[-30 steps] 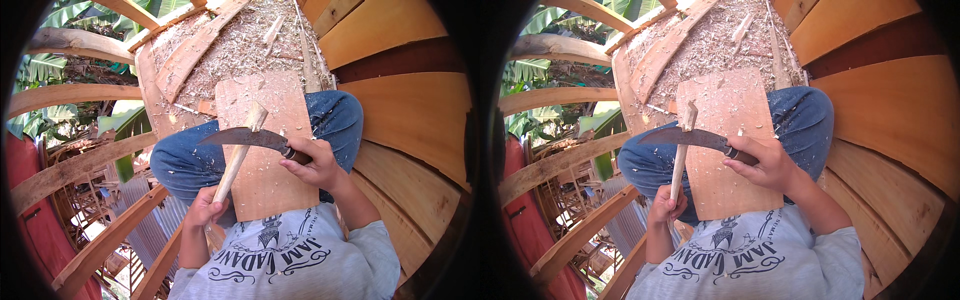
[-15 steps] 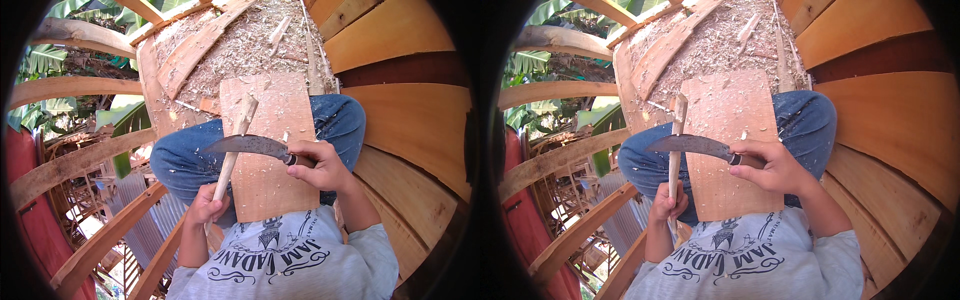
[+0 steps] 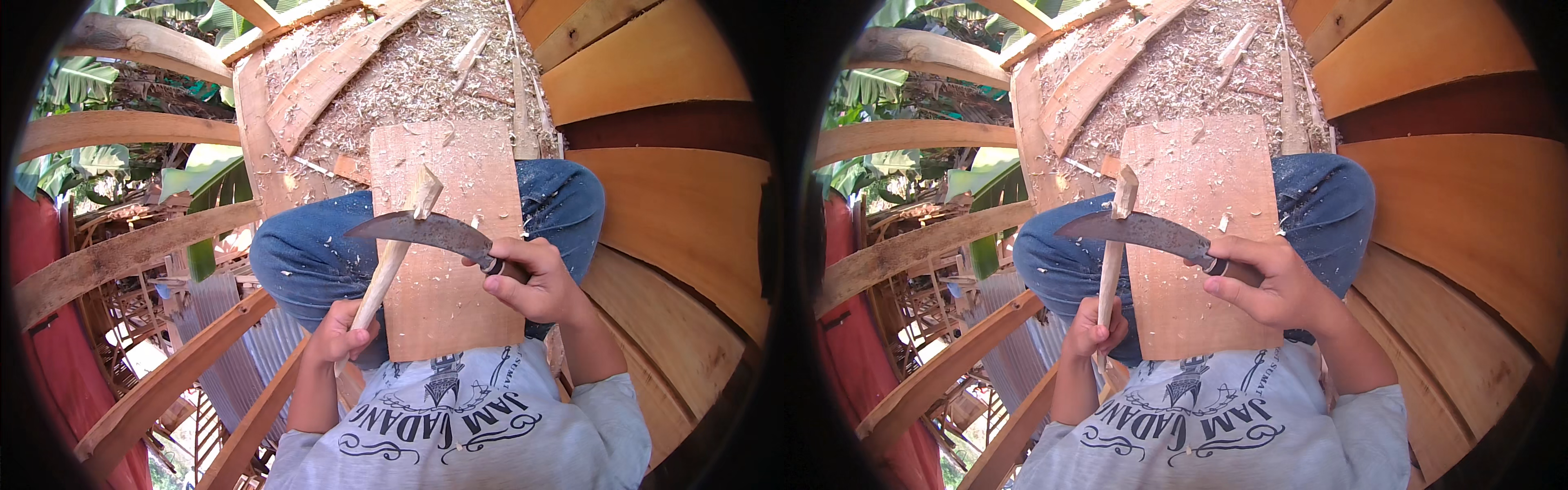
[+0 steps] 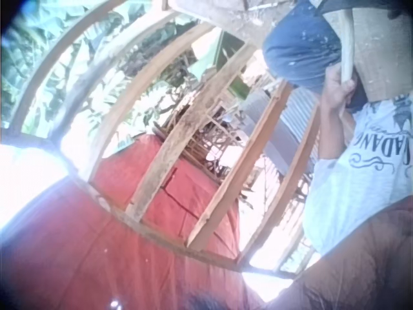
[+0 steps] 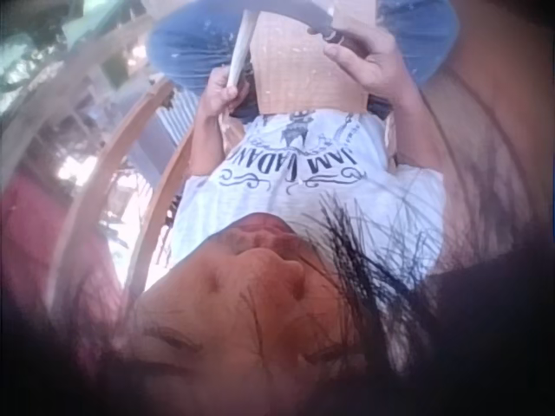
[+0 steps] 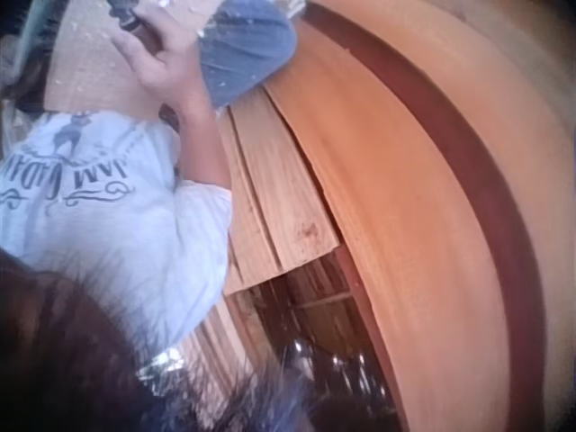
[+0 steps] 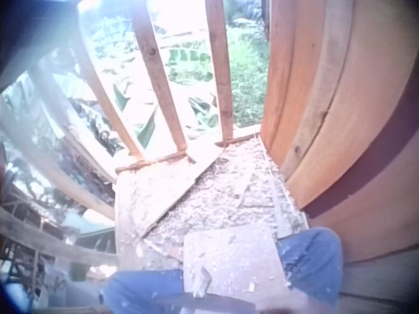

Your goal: The person sits cross-legged on a wooden platform and uses a curved knife to shave and shape a long, thin piece of light-colored wood. They hold the wood against their legs and repeatedly scrape the blade along its length to remove thin strips of material.

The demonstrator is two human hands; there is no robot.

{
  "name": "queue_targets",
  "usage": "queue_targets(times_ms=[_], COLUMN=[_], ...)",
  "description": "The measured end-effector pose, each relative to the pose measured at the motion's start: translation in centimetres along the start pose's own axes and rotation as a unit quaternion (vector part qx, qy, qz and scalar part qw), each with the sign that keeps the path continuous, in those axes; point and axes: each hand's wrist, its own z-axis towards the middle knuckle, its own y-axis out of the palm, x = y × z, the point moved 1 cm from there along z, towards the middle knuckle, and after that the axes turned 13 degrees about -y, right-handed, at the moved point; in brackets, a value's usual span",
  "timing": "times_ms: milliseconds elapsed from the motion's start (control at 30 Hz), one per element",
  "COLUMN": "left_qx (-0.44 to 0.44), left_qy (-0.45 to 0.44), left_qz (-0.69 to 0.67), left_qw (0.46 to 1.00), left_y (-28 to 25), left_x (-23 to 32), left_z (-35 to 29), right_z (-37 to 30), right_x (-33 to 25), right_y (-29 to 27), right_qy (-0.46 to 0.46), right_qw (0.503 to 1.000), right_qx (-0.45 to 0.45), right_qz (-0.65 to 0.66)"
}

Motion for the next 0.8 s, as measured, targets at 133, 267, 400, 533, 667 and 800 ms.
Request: queue_targets(times_ms=[133,267,400,533,667,800], left_qx=[0.001,-0.014,-0.022,-0.017,0.015,0.014], left_qy=[-0.018,-0.011,-0.009,-0.007,-0.005,-0.007], left_qz=[-0.002,-0.011,-0.037,-0.027,-0.030,-0.011], left_qw=[1.000,1.000,0.999,0.999,0.999,1.000], left_y=[0.5,0.3,0.1,0.2,0.4,0.5], left_x=[0.9,0.9,0.7,0.6,0.2,0.8], left_z=[0.6,0.5,0.5,0.5,0.2,0.4], right_z=[-0.7,-0.1,-0.3,-0.4,0.1,-0.1], right_x=[2.1,2.2,1.9,0.6,1.0,1.1], right_y=[0.5,1.4,1.4,2.1,1.8,0.1], right_qy=[-0.136,-0.233,-0.214,-0.069,-0.086,0.014], right_qw=[0.979,0.945,0.935,0.990,0.993,0.997], right_qx=[0.085,0.125,0.064,-0.044,-0.050,0.075], right_qz=[-0.123,-0.195,-0.275,-0.115,-0.069,-0.020])
